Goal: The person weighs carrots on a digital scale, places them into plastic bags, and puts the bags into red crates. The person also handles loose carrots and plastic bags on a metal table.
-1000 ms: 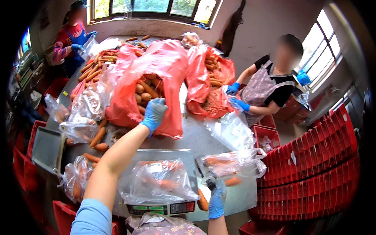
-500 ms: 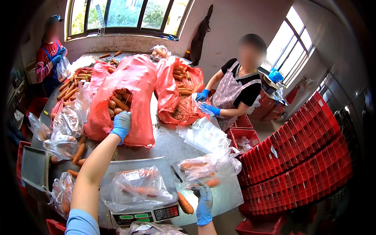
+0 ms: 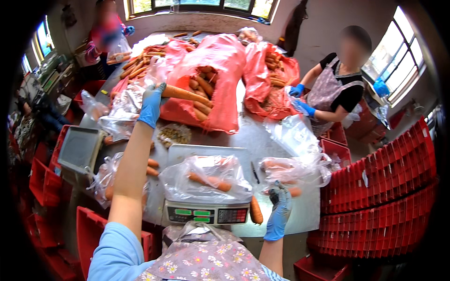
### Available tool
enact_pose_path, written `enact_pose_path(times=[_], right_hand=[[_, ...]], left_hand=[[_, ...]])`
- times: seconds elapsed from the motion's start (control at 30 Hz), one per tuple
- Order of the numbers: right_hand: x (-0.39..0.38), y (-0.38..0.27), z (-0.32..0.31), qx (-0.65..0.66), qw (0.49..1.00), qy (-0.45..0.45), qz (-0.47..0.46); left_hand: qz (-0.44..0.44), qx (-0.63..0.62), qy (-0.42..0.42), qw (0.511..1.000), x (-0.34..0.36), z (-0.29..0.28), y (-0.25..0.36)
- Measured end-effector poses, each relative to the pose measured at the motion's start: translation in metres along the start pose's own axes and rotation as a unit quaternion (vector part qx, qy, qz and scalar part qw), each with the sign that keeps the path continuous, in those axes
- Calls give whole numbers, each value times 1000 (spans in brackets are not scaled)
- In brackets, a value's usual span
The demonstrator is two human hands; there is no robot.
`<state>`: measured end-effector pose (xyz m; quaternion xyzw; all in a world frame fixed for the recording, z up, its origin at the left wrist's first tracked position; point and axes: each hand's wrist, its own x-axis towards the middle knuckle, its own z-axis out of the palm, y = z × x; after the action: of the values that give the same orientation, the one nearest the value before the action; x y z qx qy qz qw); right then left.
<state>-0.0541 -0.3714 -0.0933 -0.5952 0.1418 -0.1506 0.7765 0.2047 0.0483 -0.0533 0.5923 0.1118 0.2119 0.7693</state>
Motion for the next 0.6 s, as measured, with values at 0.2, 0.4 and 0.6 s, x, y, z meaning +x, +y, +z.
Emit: enact_pose_path(times=[0.2, 0.4, 0.6], right_hand=[[-5, 0, 10, -4, 1000, -25, 5], [-6, -10, 25, -48, 994, -98, -27], [-14, -23, 67, -254, 933, -170, -189]], left_hand=[[-143, -256, -3, 956, -52, -74, -29], [-128, -269, -82, 951, -122, -84, -3], [-30, -164, -190, 968, -162, -77, 72]])
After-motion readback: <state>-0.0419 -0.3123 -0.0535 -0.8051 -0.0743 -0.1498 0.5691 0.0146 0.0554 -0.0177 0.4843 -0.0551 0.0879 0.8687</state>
